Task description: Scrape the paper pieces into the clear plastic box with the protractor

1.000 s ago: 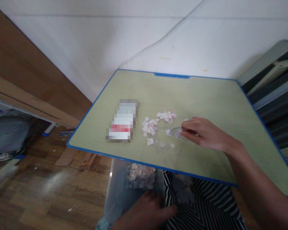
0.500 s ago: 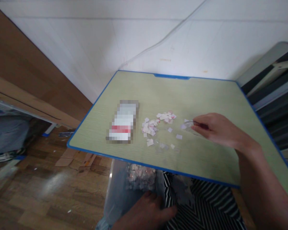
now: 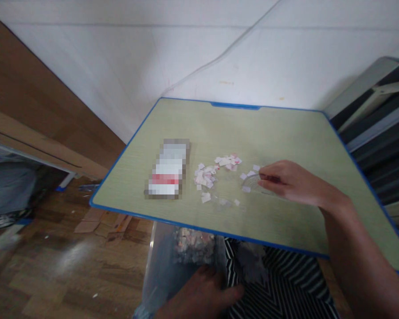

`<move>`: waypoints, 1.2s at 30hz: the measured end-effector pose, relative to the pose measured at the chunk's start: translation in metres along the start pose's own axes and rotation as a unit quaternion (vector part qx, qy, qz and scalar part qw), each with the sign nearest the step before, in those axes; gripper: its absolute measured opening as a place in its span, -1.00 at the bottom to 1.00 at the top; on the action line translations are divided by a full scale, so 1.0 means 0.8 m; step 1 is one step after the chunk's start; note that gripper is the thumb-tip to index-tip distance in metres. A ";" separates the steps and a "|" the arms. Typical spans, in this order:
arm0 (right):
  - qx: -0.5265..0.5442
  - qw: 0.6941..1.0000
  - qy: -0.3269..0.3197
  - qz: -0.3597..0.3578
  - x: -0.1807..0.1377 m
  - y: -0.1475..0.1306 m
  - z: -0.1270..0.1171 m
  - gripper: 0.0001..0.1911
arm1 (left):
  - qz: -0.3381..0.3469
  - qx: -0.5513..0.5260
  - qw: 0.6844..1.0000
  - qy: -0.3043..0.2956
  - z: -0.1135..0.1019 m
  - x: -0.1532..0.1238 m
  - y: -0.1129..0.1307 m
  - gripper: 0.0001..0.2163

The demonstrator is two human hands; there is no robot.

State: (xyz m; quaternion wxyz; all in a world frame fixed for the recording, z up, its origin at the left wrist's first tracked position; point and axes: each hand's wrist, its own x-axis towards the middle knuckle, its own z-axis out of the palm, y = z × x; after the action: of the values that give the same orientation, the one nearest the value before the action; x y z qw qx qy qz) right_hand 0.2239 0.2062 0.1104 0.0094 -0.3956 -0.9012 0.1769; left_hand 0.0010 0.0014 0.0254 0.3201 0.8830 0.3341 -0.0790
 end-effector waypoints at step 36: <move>0.074 0.996 -0.048 0.017 -0.003 0.017 -0.003 -0.63 | -0.009 -0.004 1.000 -0.005 -0.002 -0.001 0.000 -0.66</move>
State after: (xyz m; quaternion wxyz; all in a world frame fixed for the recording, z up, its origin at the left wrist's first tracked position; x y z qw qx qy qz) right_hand 0.2357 0.2139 0.1086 -0.0071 -0.4000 -0.8782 0.2622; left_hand 0.0003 0.0018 0.0272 0.3244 0.8783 0.3408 -0.0849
